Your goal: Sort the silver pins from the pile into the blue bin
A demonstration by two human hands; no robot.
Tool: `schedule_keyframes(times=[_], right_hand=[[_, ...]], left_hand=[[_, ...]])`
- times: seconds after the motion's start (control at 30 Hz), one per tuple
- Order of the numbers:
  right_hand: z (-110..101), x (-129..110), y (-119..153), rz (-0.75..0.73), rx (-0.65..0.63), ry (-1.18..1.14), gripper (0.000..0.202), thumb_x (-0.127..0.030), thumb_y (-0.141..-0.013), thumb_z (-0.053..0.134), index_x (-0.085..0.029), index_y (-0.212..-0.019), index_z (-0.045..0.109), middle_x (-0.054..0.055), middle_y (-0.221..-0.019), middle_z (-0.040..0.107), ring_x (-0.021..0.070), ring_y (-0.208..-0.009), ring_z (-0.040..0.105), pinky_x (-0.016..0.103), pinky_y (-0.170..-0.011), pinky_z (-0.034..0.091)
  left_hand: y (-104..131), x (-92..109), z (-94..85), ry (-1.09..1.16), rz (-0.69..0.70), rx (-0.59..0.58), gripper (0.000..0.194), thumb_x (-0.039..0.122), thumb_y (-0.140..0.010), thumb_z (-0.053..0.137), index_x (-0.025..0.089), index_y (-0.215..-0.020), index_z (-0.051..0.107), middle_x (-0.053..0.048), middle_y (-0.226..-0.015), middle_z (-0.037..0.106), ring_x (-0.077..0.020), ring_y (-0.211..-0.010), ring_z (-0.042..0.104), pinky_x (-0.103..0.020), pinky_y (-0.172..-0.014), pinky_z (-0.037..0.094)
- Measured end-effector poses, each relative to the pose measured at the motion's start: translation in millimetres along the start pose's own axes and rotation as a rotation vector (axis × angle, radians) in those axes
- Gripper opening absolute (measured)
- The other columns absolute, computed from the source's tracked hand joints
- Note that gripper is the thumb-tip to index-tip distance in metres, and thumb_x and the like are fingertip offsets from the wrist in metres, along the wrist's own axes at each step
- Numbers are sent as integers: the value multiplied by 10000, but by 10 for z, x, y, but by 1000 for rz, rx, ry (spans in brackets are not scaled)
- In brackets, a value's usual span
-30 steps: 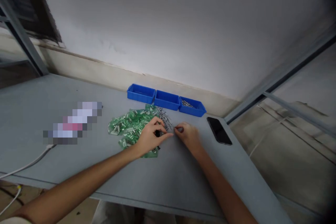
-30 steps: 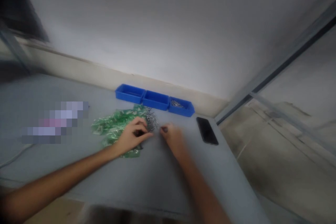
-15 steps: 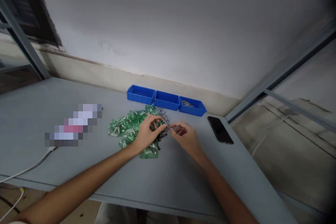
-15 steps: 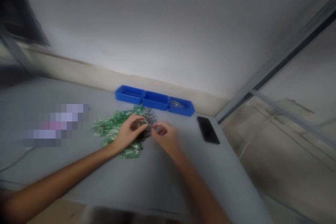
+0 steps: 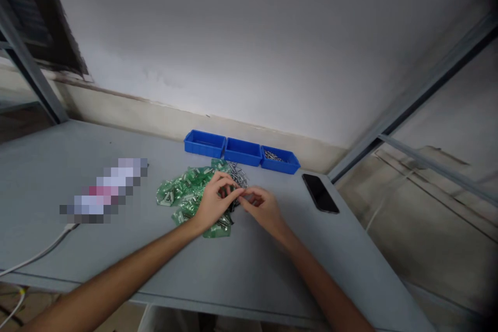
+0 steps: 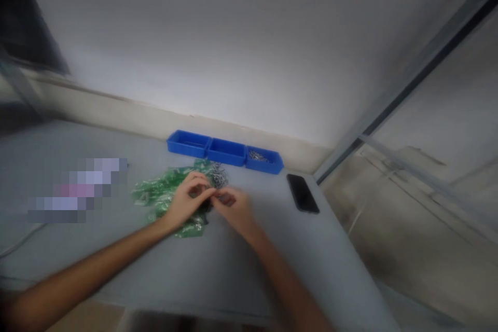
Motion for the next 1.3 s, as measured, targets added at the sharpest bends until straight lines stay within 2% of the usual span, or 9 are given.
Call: schedule_keyframes(times=[0.17, 0.3, 0.43, 0.53, 0.7, 0.8, 0.93, 1.1, 1.3], right_hand=[[-65, 45, -70, 115, 25, -177, 261, -421, -718, 623, -174, -803, 635, -17, -522, 572, 102, -446, 510, 210, -433, 377], [-171, 188, -193, 111, 88, -245, 323, -453, -716, 612, -156, -842, 640, 0, -559, 595, 98, -454, 507, 203, -415, 371], [-497, 424, -359, 143, 283, -228, 365, -456, -668, 642, -152, -870, 666, 58, -744, 661, 103, -494, 541, 209, -412, 401], [-765, 563, -517, 155, 377, -154, 375, -449, -631, 669, -135, -835, 689, 82, -740, 674, 115, -494, 554, 221, -414, 432], [-1030, 585, -822, 83, 497, -131, 483, -464, -623, 665, -134, -974, 671, 97, -836, 690, 142, -578, 616, 236, -460, 487], [-909, 543, -864, 86, 347, -37, 476, -459, -654, 643, -146, -1013, 665, 108, -901, 691, 160, -624, 641, 226, -436, 473], [-521, 510, -633, 68, 98, 162, 385, -418, -674, 646, -149, -944, 699, 103, -854, 706, 174, -604, 637, 257, -479, 476], [-284, 465, -320, 19, 40, 527, 336, -430, -699, 638, -217, -952, 701, 56, -869, 716, 179, -662, 633, 293, -631, 483], [-275, 462, -231, -45, -23, 598, 257, -390, -717, 617, -240, -908, 705, 21, -862, 702, 159, -651, 606, 256, -598, 447]], left_hand=[[-36, -70, -22, -48, 36, -3, 164, 306, -741, 667, 161, -696, 605, -29, -913, 497, -101, -663, 514, -231, -576, 435], [-35, -112, 0, -72, 42, -37, 230, 314, -710, 699, 185, -884, 620, -15, -905, 489, -74, -573, 476, -247, -589, 447], [-44, -112, -17, -71, 52, -22, 164, 309, -703, 705, 173, -783, 658, -24, -914, 500, -78, -585, 481, -254, -612, 453], [-55, -91, -34, -65, 58, -51, 121, 292, -732, 678, 172, -708, 679, -37, -919, 520, -109, -664, 523, -256, -626, 462], [-66, -96, -49, -103, 73, -58, 145, 266, -811, 586, 178, -757, 687, -45, -895, 545, -144, -768, 555, -276, -685, 474], [-77, -152, -62, -118, 83, -5, 137, 256, -810, 583, 178, -772, 689, -45, -902, 542, -137, -750, 555, -272, -671, 476], [-83, -215, -98, -118, 69, 82, 105, 260, -770, 631, 175, -778, 692, -48, -934, 514, -109, -660, 536, -265, -618, 474], [-77, -181, -130, -110, 37, 104, 111, 264, -702, 701, 161, -679, 668, -39, -943, 490, -78, -587, 496, -270, -609, 467], [-62, -123, -111, -119, 35, 93, 225, 320, -694, 707, 147, -603, 595, -30, -919, 480, -81, -599, 489, -256, -598, 448]])
Point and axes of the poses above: each hand's wrist, its own y-axis away from the middle knuckle, its own z-axis out of the palm, x = y × z, the point moved 3 cm from there along -y, towards the middle knuckle
